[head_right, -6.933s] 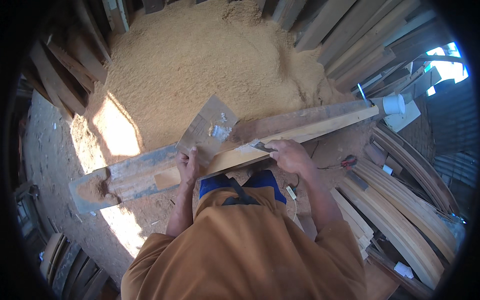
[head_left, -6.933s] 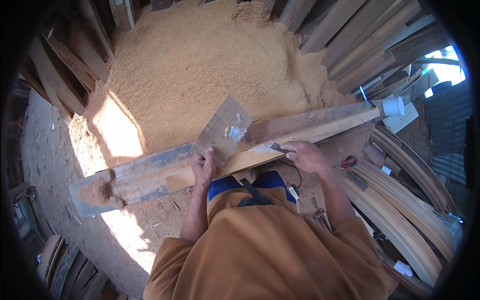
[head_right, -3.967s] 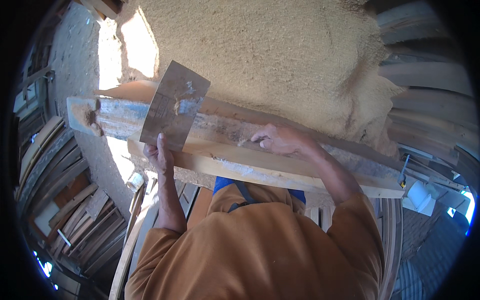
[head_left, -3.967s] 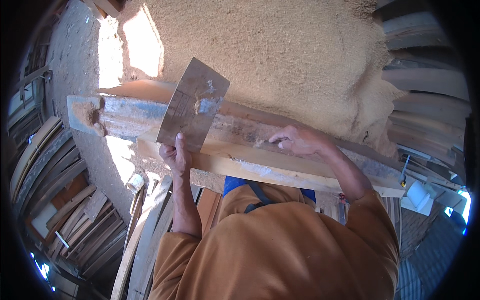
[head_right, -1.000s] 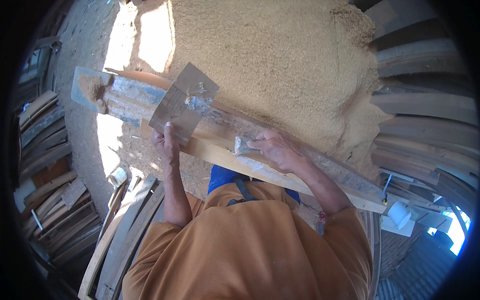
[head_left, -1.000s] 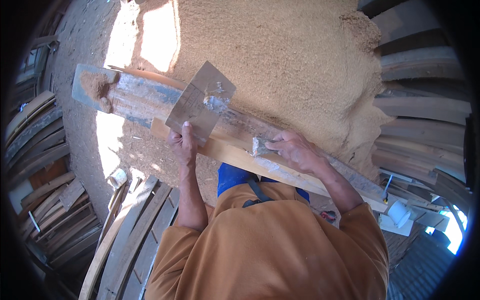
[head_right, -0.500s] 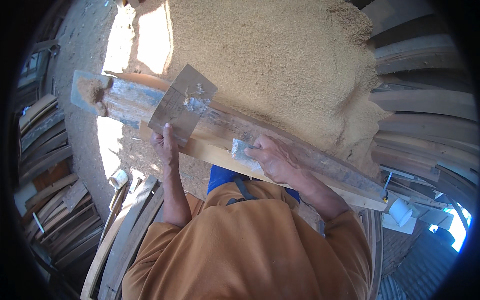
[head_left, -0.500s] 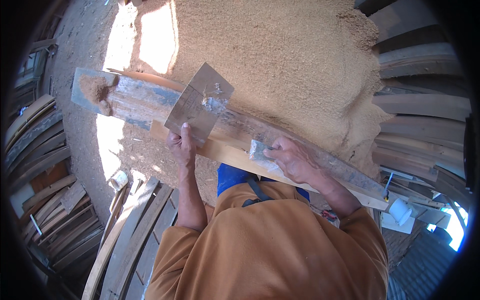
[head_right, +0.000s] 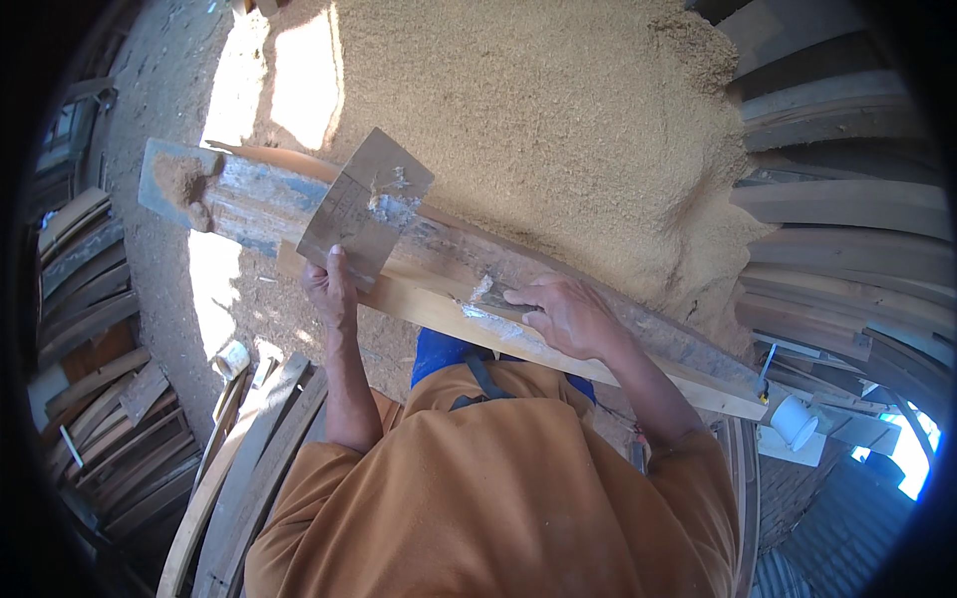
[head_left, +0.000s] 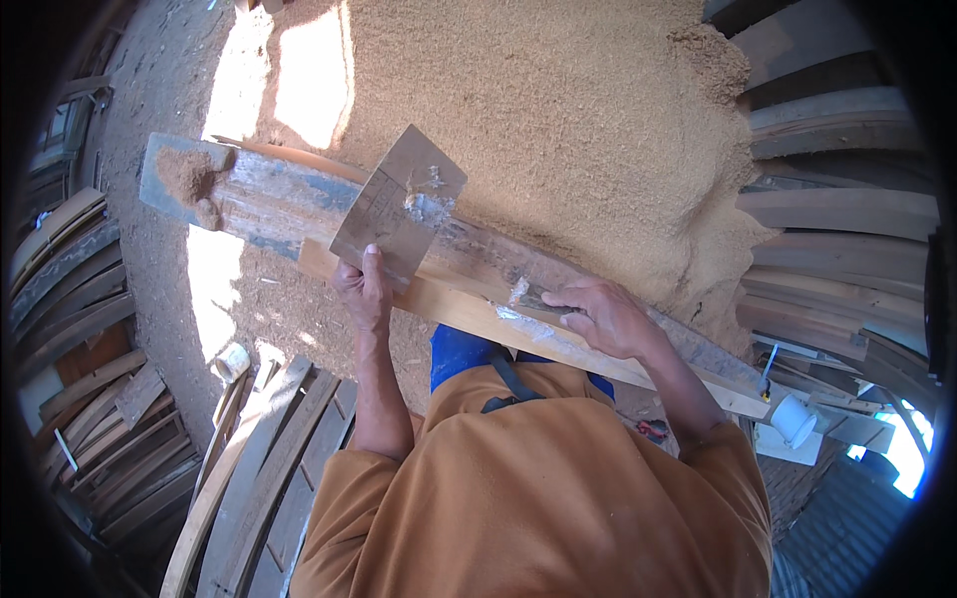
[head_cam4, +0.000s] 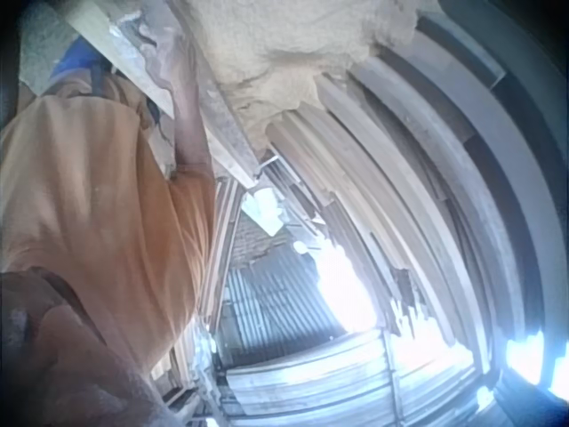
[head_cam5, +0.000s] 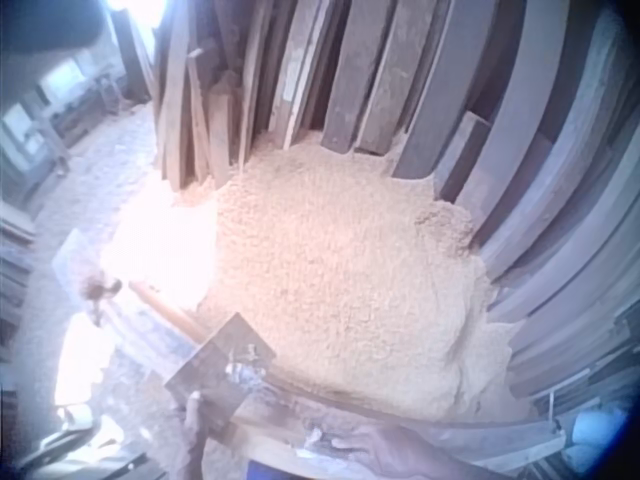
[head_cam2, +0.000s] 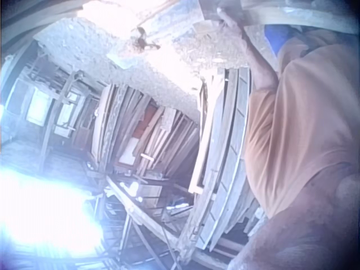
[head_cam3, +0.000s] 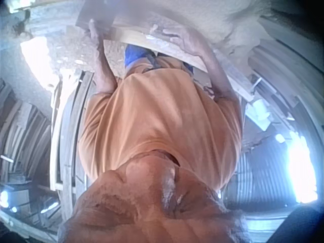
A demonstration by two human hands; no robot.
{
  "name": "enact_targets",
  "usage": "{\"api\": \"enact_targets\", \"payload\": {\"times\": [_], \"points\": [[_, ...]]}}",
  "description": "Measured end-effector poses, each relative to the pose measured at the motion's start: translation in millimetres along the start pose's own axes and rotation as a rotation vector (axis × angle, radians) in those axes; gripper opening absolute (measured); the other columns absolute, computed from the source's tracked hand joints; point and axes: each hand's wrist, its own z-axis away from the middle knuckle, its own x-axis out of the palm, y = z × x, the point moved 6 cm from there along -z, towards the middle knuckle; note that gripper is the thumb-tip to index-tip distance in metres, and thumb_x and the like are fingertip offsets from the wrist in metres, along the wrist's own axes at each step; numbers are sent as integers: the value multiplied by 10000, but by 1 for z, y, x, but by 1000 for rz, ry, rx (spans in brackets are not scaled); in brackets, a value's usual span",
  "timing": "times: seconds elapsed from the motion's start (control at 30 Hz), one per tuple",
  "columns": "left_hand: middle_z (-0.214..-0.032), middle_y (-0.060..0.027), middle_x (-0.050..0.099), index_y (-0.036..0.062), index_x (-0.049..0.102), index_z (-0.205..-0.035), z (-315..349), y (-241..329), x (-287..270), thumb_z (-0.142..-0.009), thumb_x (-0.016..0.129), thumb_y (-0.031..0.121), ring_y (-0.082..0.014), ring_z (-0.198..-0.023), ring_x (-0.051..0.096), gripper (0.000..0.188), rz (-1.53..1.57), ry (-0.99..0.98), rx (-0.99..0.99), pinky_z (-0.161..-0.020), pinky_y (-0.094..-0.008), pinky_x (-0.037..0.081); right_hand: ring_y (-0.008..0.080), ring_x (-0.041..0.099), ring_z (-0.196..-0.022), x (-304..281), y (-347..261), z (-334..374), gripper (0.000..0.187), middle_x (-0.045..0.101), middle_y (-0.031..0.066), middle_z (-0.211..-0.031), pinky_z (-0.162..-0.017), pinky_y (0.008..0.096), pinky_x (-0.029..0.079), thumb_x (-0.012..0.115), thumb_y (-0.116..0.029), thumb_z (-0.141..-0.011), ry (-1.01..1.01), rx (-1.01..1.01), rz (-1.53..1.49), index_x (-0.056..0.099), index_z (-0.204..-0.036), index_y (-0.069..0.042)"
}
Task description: The person applies wood filler onto wooden boards using a putty knife and a handheld board, spreading and smoothing the filler along the surfaces.
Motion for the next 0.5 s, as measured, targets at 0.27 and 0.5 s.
{"api": "enact_targets", "payload": {"times": [0.27,0.5], "points": [[-795,3,649,-14,670,-958,0,2,3,-1007,579,117,-65,-711,555,167,-10,-6,15,-619,-255,452,311,653,-1134,58,30,-44,389,684,213,-1234,-990,387,501,676,-39,-832,-207,-4,-439,689,-1217,10],[-846,-1,657,-6,665,-1005,1,1,2,-1014,573,132,-67,-740,560,166,2,6,-8,-642,-253,458,340,640,-1167,53,55,-32,376,696,195,-1217,-1028,401,487,709,-91,-839,-320,-13,-345,709,-1210,-34]]}}
